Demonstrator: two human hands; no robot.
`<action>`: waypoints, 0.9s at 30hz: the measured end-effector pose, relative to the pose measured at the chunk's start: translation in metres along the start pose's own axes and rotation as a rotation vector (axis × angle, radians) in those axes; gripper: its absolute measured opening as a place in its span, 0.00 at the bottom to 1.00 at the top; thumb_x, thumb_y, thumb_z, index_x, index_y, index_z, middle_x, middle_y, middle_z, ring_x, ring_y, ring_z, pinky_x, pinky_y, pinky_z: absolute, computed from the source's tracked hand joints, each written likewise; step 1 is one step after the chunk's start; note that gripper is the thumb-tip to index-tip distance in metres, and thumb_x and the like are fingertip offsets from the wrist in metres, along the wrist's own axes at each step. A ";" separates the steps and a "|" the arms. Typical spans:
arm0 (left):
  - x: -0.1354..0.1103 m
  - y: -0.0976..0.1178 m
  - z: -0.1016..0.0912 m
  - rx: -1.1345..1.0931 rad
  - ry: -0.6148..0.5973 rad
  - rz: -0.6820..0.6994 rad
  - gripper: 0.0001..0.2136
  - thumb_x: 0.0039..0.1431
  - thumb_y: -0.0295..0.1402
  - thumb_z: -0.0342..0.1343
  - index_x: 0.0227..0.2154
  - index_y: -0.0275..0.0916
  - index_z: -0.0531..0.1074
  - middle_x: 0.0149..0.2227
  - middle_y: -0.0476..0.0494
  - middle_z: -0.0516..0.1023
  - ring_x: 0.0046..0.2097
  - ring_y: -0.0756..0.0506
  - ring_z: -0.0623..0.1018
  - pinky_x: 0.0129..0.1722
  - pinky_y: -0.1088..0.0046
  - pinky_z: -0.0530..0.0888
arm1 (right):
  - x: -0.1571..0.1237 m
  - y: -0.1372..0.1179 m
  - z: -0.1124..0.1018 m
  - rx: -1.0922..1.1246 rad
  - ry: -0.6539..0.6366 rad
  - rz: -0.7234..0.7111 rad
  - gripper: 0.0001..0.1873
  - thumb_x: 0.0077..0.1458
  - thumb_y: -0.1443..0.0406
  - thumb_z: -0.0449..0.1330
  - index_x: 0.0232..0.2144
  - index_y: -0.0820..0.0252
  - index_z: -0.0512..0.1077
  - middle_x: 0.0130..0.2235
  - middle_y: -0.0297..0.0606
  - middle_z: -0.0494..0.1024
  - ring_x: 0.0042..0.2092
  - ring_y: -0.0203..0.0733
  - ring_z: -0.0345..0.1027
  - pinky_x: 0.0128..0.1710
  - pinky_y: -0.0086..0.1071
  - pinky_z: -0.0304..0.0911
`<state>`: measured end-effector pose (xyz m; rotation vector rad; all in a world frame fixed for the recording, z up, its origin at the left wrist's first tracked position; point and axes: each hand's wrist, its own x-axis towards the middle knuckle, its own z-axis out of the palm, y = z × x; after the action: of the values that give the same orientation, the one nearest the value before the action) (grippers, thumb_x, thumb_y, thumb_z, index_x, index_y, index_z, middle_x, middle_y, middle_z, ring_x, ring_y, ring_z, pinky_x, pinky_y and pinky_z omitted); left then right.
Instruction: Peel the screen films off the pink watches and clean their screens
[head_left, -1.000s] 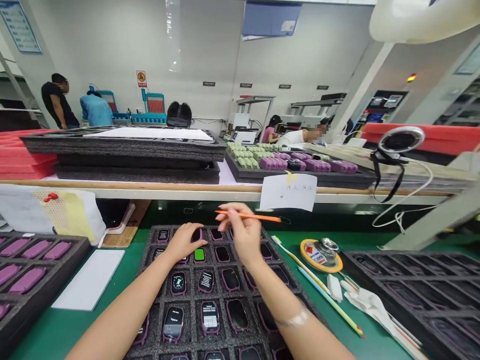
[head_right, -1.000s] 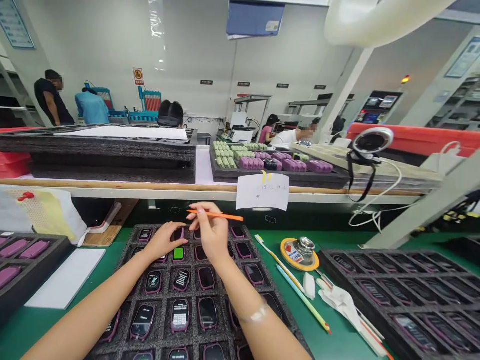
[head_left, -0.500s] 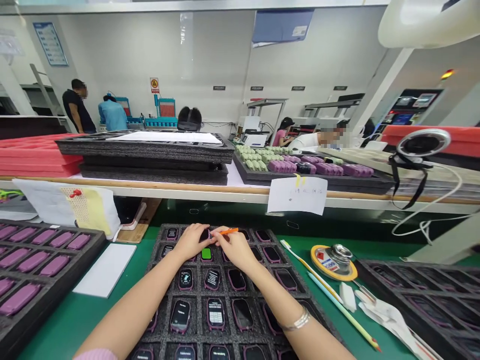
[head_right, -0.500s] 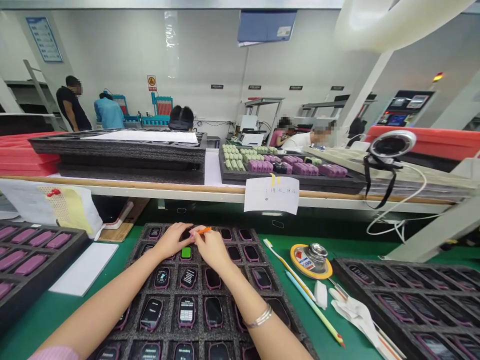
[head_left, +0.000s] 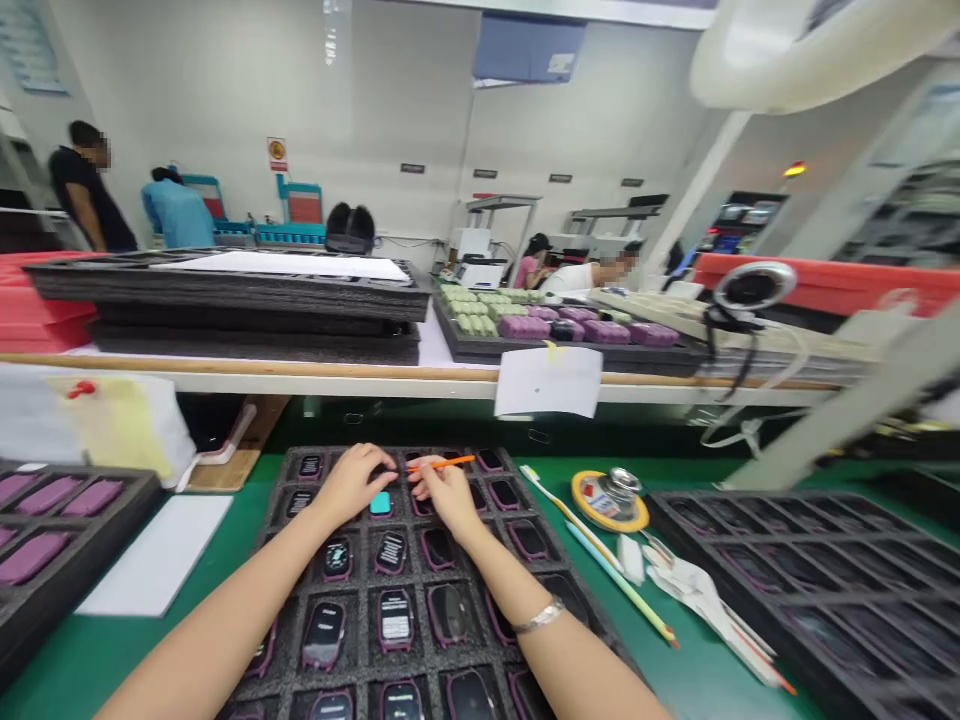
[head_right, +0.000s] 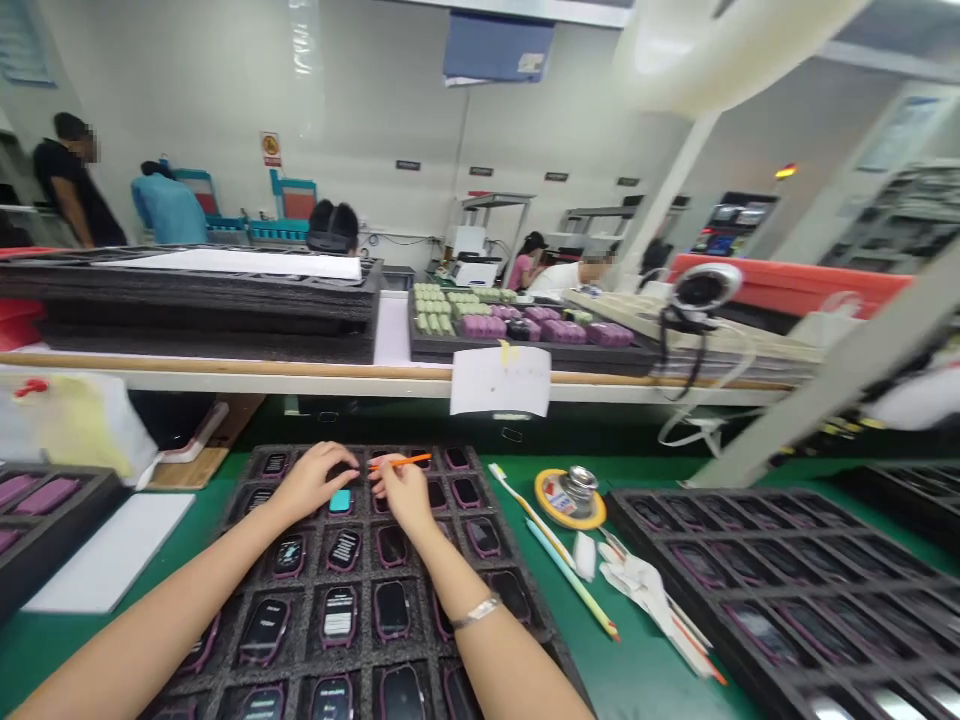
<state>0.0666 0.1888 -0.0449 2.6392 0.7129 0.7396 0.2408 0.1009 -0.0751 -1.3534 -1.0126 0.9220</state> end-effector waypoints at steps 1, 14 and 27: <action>0.000 0.001 0.000 -0.006 -0.011 0.022 0.10 0.65 0.40 0.54 0.38 0.43 0.76 0.43 0.45 0.80 0.49 0.43 0.77 0.54 0.63 0.73 | 0.000 -0.002 0.002 -0.003 0.009 0.007 0.14 0.66 0.58 0.59 0.46 0.63 0.72 0.41 0.38 0.77 0.36 0.37 0.74 0.36 0.35 0.73; 0.023 -0.044 0.018 0.115 0.085 -0.022 0.18 0.59 0.52 0.45 0.44 0.50 0.72 0.45 0.47 0.82 0.49 0.35 0.80 0.53 0.53 0.76 | 0.010 -0.016 0.007 -0.064 0.068 0.007 0.10 0.65 0.61 0.61 0.37 0.64 0.76 0.30 0.31 0.77 0.28 0.33 0.71 0.32 0.31 0.71; 0.016 -0.002 0.007 0.130 -0.203 0.113 0.21 0.55 0.56 0.48 0.30 0.50 0.81 0.38 0.45 0.81 0.44 0.36 0.80 0.50 0.56 0.75 | 0.018 -0.007 0.005 -0.004 0.092 0.002 0.07 0.63 0.65 0.61 0.35 0.64 0.76 0.27 0.29 0.76 0.24 0.31 0.70 0.30 0.28 0.71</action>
<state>0.0811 0.1980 -0.0450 2.8399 0.5772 0.4569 0.2412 0.1200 -0.0678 -1.3882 -0.9431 0.8515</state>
